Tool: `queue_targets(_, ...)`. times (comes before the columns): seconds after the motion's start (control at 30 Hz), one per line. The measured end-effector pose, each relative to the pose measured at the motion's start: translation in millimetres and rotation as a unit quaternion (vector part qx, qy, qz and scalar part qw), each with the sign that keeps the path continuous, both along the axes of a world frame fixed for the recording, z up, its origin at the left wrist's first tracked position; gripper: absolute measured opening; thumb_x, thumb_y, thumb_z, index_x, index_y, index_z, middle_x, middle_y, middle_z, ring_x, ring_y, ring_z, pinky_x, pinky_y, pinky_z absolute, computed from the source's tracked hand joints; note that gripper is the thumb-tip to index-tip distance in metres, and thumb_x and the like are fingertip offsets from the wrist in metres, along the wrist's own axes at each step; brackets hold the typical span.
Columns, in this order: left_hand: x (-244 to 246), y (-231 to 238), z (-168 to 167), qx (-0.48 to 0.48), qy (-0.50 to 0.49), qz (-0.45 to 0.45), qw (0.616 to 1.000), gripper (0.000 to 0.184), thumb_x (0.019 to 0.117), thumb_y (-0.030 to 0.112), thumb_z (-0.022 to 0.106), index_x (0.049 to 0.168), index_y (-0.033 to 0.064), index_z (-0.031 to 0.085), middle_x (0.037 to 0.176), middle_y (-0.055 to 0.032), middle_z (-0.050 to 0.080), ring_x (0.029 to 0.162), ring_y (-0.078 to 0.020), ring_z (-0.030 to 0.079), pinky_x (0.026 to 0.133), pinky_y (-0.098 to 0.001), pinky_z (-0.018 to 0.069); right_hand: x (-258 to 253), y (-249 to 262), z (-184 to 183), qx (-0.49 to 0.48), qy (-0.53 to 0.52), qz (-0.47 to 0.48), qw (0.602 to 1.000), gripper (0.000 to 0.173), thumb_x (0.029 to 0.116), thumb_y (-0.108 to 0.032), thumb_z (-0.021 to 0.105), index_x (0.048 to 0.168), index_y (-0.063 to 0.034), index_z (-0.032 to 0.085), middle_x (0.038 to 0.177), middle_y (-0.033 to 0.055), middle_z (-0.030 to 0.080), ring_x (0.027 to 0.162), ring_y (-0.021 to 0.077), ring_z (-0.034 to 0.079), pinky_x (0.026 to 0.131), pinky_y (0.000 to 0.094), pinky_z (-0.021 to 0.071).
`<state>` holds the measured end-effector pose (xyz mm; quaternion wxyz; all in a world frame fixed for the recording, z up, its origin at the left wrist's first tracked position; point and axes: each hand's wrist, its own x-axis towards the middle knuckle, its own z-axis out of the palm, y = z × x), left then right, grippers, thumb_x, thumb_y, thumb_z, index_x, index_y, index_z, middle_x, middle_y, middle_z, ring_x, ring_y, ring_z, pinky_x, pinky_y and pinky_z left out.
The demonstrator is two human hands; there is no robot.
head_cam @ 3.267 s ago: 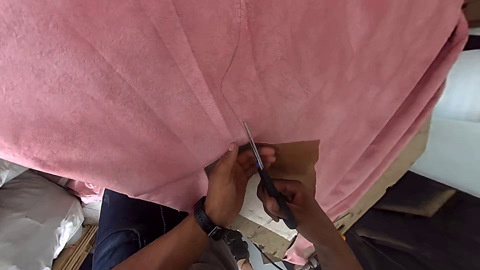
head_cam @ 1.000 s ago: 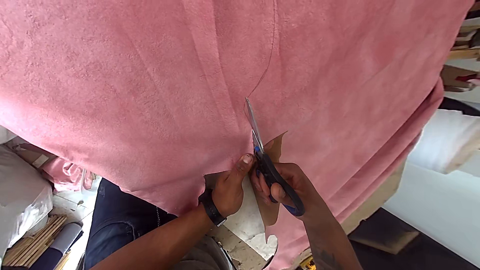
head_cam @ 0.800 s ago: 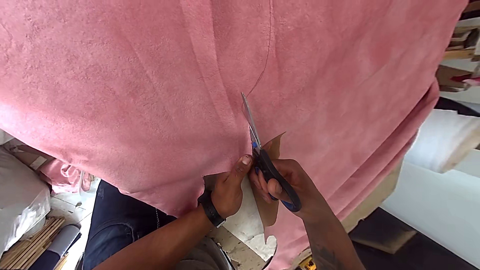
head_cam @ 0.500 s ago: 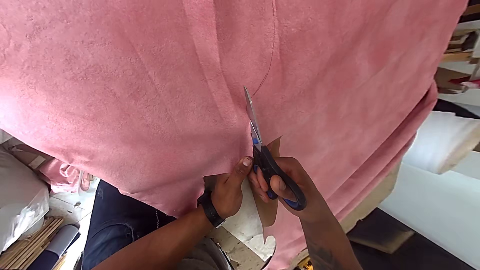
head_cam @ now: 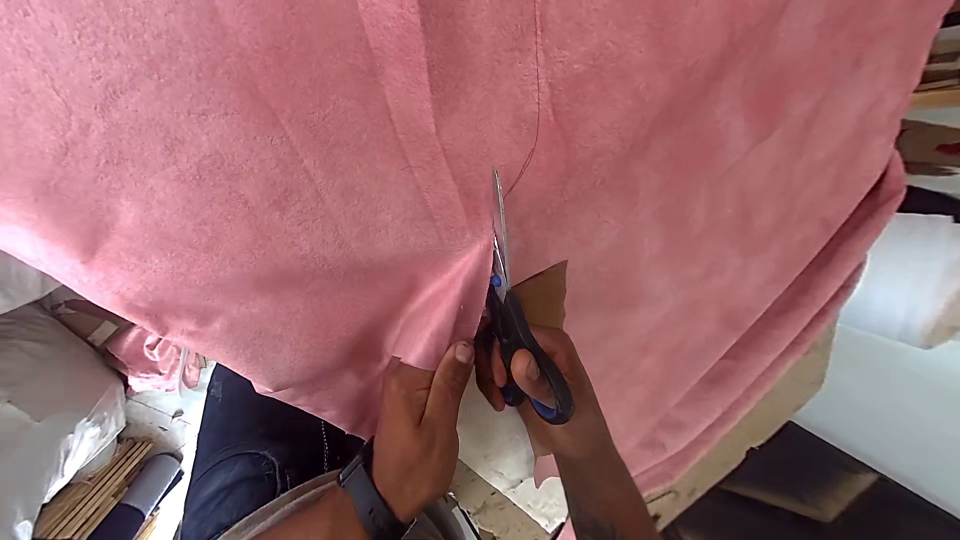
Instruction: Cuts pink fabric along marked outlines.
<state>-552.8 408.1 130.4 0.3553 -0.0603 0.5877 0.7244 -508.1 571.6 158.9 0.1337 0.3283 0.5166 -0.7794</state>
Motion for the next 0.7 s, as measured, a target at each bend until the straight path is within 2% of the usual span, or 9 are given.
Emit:
queue_targets(0.1,-7,-7,1,-0.010,0.020,-0.005,1.000,0.033,0.1104,0.031,0.047,0.100,0.0074,0.069,0.082,-0.0007,0.068,0.071,-0.0103,0.062,0.066,-0.0273,0.0531,-2,-20,-4,0.022,-0.007,-0.048,0.999,0.043,0.0941,-0.047,0.072,0.086,-0.0049,0.070,0.069,0.0054,0.061,0.059,0.0125,0.060,0.057,0.0275,0.0544)
queue_targets(0.23,-13,-11,8,0.042,-0.046,-0.010,0.998,0.040,0.1103,0.029,0.047,0.085,0.0056,0.067,0.070,0.0002,0.058,0.059,-0.0066,0.050,0.054,-0.0221,0.0425,-8,-29,-1,0.077,-0.033,-0.063,0.995,0.044,0.0901,-0.050,0.075,0.086,-0.0072,0.072,0.068,0.0044,0.062,0.059,0.0108,0.060,0.057,0.0254,0.0543)
queue_targets(0.37,-21,-15,12,0.047,-0.116,-0.041,0.991,0.045,0.1103,0.031,0.046,0.077,0.0074,0.064,0.064,0.0022,0.051,0.053,-0.0054,0.041,0.048,-0.0217,0.0333,-15,-34,-1,0.106,-0.062,-0.065,0.990,0.045,0.0868,-0.053,0.077,0.089,-0.0090,0.073,0.070,0.0044,0.063,0.060,0.0105,0.060,0.056,0.0249,0.0539)
queue_targets(0.5,-31,-22,14,0.057,-0.160,-0.065,0.983,0.045,0.1104,0.032,0.046,0.075,0.0082,0.061,0.061,0.0022,0.046,0.049,-0.0065,0.036,0.044,-0.0224,0.0305,-17,-36,-2,0.109,-0.062,-0.067,0.990,0.045,0.0880,-0.053,0.077,0.087,-0.0082,0.071,0.069,0.0053,0.061,0.058,0.0112,0.059,0.055,0.0249,0.0532)
queue_targets(0.7,-39,-28,16,0.070,-0.187,-0.081,0.976,0.045,0.1106,0.033,0.045,0.077,0.0084,0.061,0.061,0.0021,0.043,0.049,-0.0070,0.036,0.045,-0.0226,0.0297,-18,-47,-4,0.117,-0.062,-0.106,0.986,0.042,0.0866,-0.048,0.080,0.084,-0.0077,0.070,0.066,0.0051,0.060,0.056,0.0102,0.057,0.053,0.0243,0.0523)
